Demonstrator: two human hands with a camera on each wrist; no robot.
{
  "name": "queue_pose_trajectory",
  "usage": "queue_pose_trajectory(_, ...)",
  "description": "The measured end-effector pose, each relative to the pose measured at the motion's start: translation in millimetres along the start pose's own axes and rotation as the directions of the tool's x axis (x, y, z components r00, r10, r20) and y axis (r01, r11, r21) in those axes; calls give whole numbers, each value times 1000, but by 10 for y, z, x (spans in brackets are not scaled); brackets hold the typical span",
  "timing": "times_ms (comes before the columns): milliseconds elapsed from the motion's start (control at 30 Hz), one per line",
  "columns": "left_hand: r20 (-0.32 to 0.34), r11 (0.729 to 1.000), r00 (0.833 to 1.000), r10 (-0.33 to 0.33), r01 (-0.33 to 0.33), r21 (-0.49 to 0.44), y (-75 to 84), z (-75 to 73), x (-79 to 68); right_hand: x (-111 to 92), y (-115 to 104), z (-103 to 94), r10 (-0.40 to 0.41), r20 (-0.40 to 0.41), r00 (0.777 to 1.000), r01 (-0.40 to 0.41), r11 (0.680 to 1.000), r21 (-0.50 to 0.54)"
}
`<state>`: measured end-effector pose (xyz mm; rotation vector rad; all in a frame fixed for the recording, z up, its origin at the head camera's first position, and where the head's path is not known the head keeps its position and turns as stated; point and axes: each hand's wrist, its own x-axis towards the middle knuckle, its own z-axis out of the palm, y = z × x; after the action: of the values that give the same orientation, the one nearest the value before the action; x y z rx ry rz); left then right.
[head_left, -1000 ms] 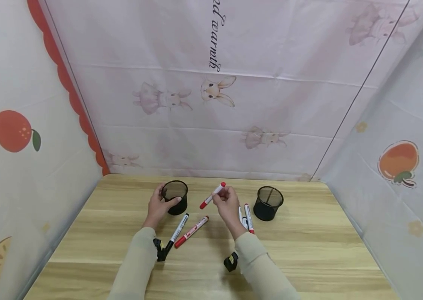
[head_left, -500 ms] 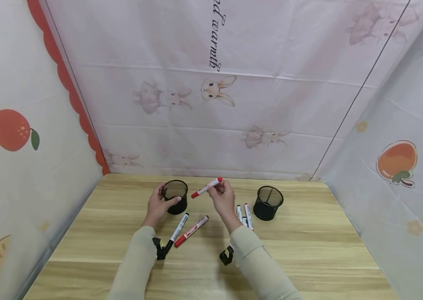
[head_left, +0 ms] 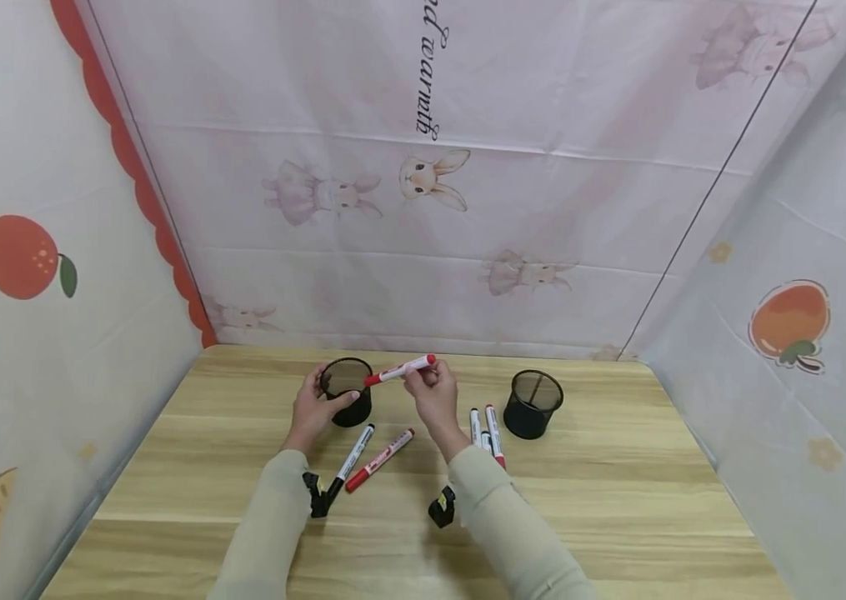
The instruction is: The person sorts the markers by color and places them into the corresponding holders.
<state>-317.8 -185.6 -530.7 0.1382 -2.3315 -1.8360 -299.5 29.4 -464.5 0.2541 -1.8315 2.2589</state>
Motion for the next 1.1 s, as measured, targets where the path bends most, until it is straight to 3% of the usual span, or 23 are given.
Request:
queue_pose_trajectory(200, -4, 1000, 1000, 1, -1, 3, 10, 8, 6, -34, -95, 47, -14, 44, 999, 17, 998, -68)
queue_pose_trajectory(533, -14, 1000, 1000, 14, -14, -9, 32, 0, 10, 104, 227, 99, -30, 41, 999, 39, 968, -246)
queue_pose_trajectory(667, -11, 1000, 1000, 21, -21, -22, 20, 5, 14, 119, 258, 123, -33, 49, 998, 44, 966, -256)
queue_pose_trajectory(933, -10, 1000, 1000, 22, -22, -11, 0, 20, 29, 133, 261, 139, -62, 104, 993, 99, 909, -405)
queue_pose_trajectory(1100, -4, 1000, 1000, 17, -17, -10, -8, 8, 10, 114, 300, 179, -15, 113, 993, 60, 914, -401)
